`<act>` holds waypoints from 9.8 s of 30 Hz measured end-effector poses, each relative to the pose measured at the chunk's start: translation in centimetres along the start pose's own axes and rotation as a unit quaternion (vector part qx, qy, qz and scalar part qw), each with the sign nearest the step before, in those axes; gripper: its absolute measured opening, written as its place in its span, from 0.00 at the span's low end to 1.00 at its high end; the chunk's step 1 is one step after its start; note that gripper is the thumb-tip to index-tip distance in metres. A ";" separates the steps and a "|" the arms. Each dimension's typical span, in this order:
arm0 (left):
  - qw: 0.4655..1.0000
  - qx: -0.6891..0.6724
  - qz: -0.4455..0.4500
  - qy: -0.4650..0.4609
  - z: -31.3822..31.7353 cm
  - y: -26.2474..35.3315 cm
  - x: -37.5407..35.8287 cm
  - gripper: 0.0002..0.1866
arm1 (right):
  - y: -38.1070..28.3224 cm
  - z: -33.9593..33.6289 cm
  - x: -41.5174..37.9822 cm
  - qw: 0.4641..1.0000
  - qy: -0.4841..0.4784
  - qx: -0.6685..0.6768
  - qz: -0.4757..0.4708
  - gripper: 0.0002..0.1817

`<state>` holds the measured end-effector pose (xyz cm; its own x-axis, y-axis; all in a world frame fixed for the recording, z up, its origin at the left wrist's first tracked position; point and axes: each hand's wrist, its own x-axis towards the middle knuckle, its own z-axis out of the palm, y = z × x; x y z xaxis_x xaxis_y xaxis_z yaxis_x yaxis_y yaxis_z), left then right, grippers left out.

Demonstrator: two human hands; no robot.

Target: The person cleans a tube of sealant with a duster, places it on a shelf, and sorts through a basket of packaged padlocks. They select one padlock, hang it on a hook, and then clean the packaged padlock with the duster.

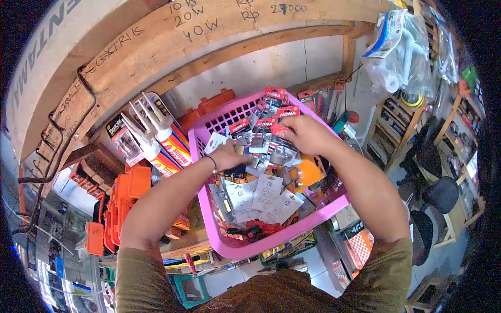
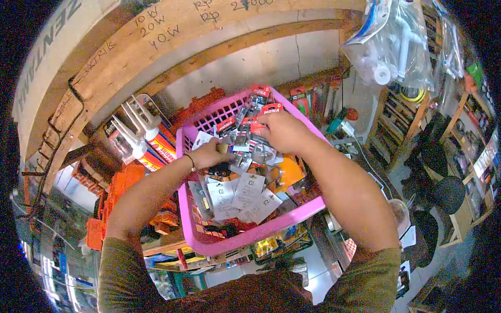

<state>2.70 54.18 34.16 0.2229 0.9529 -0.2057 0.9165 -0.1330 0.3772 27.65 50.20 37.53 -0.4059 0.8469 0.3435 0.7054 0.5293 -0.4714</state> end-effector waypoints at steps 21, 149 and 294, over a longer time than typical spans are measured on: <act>0.973 0.215 0.034 -0.081 -0.8 -0.1 0.0 0.48 | 1.6 -0.8 0.1 0.991 0.095 0.031 0.083 0.14; 0.889 -0.260 0.376 0.039 0.3 4.7 2.0 0.06 | 3.7 -3.8 -0.1 0.913 0.365 0.085 0.161 0.11; 0.891 -0.139 0.418 0.111 -0.6 3.0 -11.6 0.06 | -2.4 5.5 8.6 0.961 -0.172 0.106 0.189 0.08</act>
<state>2.68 42.91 38.20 0.6887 0.5876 0.4248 0.3365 -0.7780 0.5306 19.29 56.49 37.16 -0.3377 0.9280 -0.1574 0.7212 0.1476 -0.6768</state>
